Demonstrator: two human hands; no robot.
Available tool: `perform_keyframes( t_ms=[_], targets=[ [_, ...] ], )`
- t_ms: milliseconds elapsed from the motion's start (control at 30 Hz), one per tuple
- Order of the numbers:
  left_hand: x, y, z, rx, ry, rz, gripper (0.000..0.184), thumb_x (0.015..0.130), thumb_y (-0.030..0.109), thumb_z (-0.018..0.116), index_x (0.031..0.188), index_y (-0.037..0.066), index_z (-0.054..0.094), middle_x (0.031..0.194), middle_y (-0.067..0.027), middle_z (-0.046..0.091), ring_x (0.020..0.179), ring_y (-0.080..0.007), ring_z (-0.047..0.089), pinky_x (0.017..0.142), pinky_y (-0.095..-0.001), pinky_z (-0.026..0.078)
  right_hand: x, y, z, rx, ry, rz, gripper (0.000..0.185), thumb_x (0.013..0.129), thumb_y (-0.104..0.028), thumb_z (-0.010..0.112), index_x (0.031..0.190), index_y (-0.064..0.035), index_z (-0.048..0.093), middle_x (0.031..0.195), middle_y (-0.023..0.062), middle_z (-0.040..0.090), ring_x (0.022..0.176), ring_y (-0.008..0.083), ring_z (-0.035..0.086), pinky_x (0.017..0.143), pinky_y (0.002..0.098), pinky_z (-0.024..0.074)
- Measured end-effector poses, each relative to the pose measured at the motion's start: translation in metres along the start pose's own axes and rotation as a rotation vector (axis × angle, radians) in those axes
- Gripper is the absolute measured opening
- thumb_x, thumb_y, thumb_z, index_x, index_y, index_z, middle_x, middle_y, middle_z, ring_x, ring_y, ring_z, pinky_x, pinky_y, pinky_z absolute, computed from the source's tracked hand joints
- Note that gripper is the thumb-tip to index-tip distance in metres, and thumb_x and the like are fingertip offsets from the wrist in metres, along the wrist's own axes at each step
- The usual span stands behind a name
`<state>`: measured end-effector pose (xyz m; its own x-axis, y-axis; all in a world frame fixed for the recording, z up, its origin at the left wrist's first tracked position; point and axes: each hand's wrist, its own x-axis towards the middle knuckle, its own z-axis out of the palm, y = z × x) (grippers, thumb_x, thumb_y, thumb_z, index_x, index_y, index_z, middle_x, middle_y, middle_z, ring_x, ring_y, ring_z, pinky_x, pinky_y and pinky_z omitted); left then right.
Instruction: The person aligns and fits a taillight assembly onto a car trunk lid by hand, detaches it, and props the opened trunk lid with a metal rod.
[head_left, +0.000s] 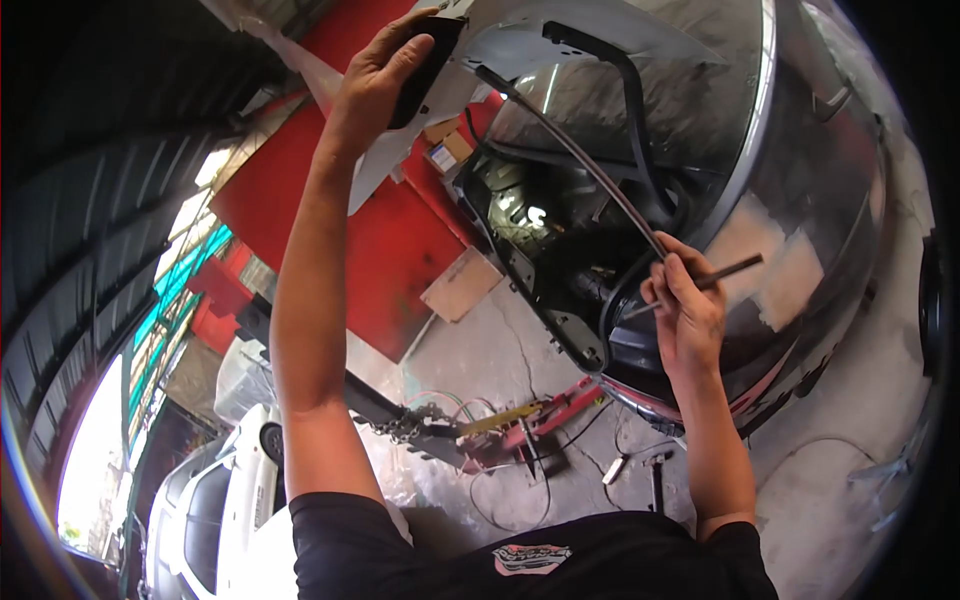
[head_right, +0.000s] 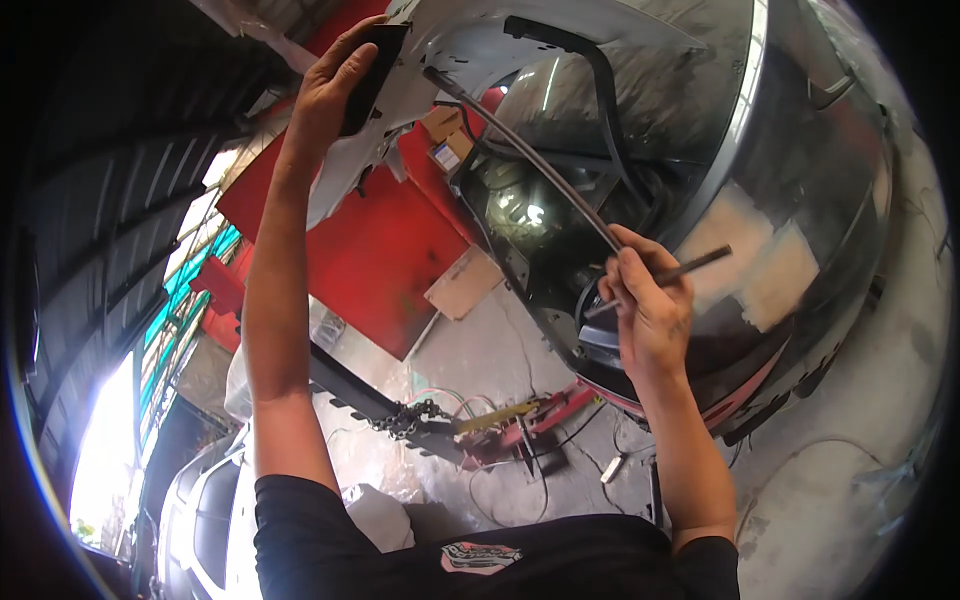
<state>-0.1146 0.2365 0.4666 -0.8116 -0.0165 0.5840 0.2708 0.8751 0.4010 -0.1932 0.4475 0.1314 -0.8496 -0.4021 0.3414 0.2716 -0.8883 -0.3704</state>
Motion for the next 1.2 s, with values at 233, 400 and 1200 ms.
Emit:
perform_keyframes(
  t_ms=[233, 400, 1200],
  targets=[
    [0.058, 0.004, -0.018, -0.101, -0.073, 0.055, 0.040, 0.106, 0.026, 0.063, 0.141, 0.006, 0.060, 0.122, -0.0006, 0.068, 0.104, -0.0082, 0.064, 0.090, -0.0232, 0.051, 0.049, 0.020, 0.010, 0.229, -0.134, 0.090, 0.027, 0.101, -0.013, 0.068, 0.122, 0.0047, 0.067, 0.077, 0.0000, 0.055, 0.067, 0.0082, 0.047, 0.070, 0.0298, 0.0442],
    [0.089, 0.002, -0.029, -0.069, -0.115, 0.068, 0.039, 0.105, 0.026, 0.064, 0.139, 0.006, 0.061, 0.121, -0.0008, 0.068, 0.104, -0.0075, 0.062, 0.090, -0.0221, 0.050, 0.075, 0.028, 0.019, 0.298, -0.193, 0.051, 0.026, 0.102, -0.012, 0.066, 0.121, 0.0045, 0.068, 0.075, -0.0015, 0.051, 0.064, 0.0076, 0.043, 0.069, 0.0290, 0.0418],
    [0.120, 0.028, -0.030, 0.250, -0.063, 0.308, 0.037, 0.100, 0.031, 0.068, 0.122, 0.003, 0.075, 0.088, -0.0020, 0.074, 0.072, -0.0084, 0.063, 0.064, -0.0281, 0.053, 0.148, 0.037, 0.022, 0.307, -0.449, -0.077, 0.028, 0.105, -0.015, 0.058, 0.126, 0.0027, 0.065, 0.083, 0.0055, 0.062, 0.068, 0.0111, 0.051, 0.078, 0.0346, 0.0469]
  ],
)
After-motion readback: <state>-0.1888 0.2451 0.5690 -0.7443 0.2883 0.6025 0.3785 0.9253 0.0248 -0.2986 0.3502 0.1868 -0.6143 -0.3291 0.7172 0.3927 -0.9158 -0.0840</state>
